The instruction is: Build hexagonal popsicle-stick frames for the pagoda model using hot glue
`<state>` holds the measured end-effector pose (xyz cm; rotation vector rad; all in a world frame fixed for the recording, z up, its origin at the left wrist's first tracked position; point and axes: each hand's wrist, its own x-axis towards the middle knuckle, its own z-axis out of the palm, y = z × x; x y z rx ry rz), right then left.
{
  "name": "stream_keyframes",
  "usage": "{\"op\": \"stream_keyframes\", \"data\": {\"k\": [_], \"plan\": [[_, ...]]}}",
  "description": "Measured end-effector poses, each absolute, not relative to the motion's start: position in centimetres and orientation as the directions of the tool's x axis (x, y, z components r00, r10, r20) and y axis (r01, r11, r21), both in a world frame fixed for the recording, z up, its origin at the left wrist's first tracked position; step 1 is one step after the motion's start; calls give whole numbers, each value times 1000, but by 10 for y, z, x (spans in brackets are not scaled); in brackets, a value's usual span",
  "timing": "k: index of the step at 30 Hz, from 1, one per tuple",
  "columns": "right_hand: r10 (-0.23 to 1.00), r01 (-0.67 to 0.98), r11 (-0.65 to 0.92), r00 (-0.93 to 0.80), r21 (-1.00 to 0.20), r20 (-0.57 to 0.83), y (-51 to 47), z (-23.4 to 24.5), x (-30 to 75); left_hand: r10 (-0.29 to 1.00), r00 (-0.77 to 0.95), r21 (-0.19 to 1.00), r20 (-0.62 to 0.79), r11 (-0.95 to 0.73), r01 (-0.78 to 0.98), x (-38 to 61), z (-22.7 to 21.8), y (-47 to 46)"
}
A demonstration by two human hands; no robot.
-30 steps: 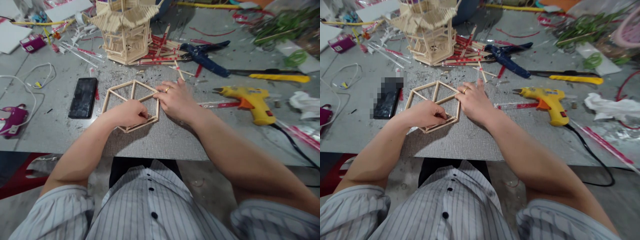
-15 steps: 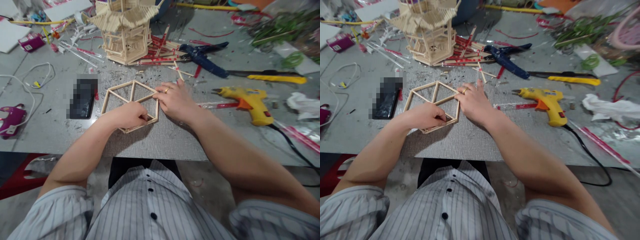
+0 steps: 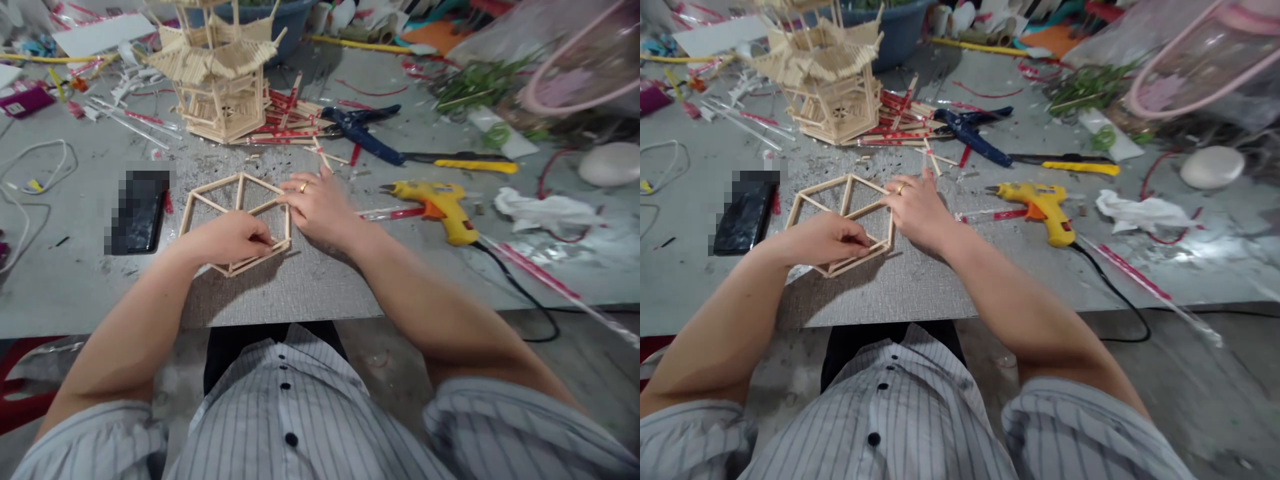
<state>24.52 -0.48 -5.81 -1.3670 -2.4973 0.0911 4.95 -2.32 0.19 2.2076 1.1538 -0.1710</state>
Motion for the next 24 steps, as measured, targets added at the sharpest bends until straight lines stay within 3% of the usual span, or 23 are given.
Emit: {"op": "stream_keyframes", "data": {"k": [6,9,12,18,24], "plan": [[850,838,493,-408,-233,332,12,-44,272,768,612,673,-189,-352,650,34,-2,-15],[886,888,379,-268,-259,378,25,-33,295,810,549,762,-203,-221,608,32,-6,-12],[945,946,185,-97,-267,311,41,-16,313,853,476,819,-214,-109,563,33,-7,-10],[967,967,-199,220,-157,126,81,12,359,861,473,867,-188,-82,492,29,-8,-6],[952,952,-274,289,-136,106,103,-1,442,722,585,795,-369,-80,601,26,-5,-7]]}}
